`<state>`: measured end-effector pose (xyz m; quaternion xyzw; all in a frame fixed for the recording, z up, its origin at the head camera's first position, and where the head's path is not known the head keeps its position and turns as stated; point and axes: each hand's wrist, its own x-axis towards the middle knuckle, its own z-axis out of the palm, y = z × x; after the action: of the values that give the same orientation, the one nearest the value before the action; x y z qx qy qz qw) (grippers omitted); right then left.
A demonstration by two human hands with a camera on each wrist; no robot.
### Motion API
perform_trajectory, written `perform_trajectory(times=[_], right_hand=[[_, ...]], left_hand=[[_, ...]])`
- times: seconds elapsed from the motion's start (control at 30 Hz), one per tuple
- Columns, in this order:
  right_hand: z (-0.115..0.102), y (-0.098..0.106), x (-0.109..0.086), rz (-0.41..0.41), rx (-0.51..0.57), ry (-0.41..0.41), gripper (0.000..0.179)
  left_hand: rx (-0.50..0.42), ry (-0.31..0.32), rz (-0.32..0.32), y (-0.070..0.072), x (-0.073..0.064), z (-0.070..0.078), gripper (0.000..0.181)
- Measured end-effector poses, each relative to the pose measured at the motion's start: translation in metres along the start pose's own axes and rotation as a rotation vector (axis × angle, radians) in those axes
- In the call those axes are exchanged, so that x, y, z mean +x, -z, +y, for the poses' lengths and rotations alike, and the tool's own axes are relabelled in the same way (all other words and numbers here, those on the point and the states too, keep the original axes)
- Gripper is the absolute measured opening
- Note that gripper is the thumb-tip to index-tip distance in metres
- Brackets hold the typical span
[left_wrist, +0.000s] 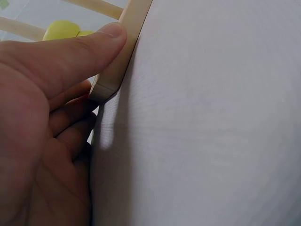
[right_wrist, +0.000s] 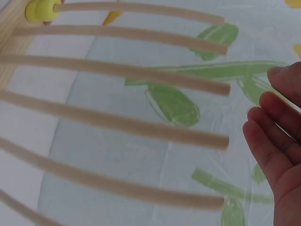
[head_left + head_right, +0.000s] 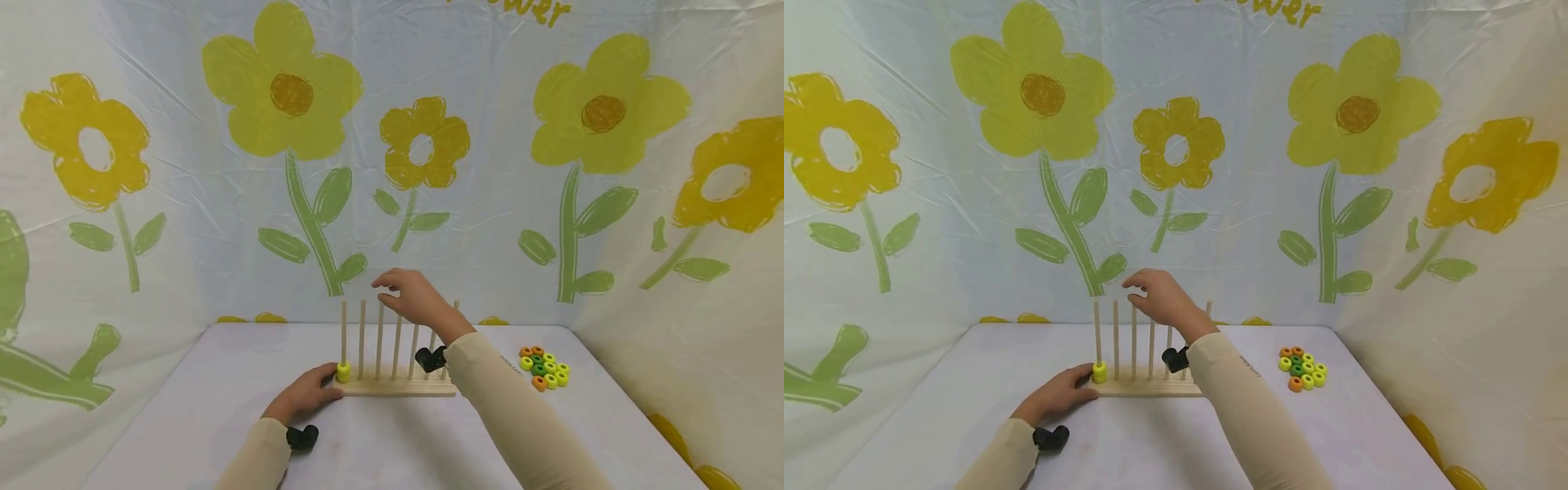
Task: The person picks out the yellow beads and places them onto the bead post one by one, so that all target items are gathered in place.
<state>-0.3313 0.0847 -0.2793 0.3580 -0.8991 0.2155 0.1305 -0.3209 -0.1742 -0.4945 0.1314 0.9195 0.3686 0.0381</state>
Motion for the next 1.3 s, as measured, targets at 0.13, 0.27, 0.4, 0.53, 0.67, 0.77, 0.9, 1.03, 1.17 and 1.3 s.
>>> perform_trajectory(times=[0.13,0.27,0.4,0.53,0.67,0.77,0.9,1.03,1.17,1.3], right_hand=[[0.011,0.01,-0.012,0.037,-0.008,-0.011,0.026],[0.021,0.017,-0.024,0.053,-0.013,-0.02,0.026],[0.033,0.023,-0.035,0.056,-0.019,-0.037,0.026],[0.047,0.03,-0.046,0.063,-0.021,-0.07,0.027],[0.064,0.034,-0.058,0.059,-0.033,-0.108,0.027],[0.078,0.035,-0.069,0.06,-0.043,-0.139,0.027],[0.096,0.032,-0.084,0.073,-0.016,-0.167,0.028],[0.11,0.028,-0.096,0.068,0.014,-0.212,0.031],[0.121,0.025,-0.107,0.048,0.02,-0.277,0.032],[0.132,0.024,-0.118,0.036,0.023,-0.316,0.032]], left_hand=[[0.009,0.01,0.008,0.0,0.0,-0.001,0.064],[0.0,0.018,0.008,-0.001,-0.002,-0.002,0.065],[-0.01,0.027,0.0,-0.001,-0.004,-0.002,0.067],[0.009,0.006,0.013,-0.002,-0.001,-0.003,0.065],[0.034,-0.015,0.024,-0.002,0.002,-0.005,0.064],[0.027,-0.004,0.015,-0.001,0.004,-0.004,0.065],[0.015,0.012,0.012,-0.001,0.003,-0.002,0.066],[0.023,0.017,0.003,-0.001,0.002,-0.001,0.066],[0.021,0.024,0.001,-0.001,0.001,0.001,0.066],[0.017,0.015,0.002,-0.002,0.0,0.002,0.065]])
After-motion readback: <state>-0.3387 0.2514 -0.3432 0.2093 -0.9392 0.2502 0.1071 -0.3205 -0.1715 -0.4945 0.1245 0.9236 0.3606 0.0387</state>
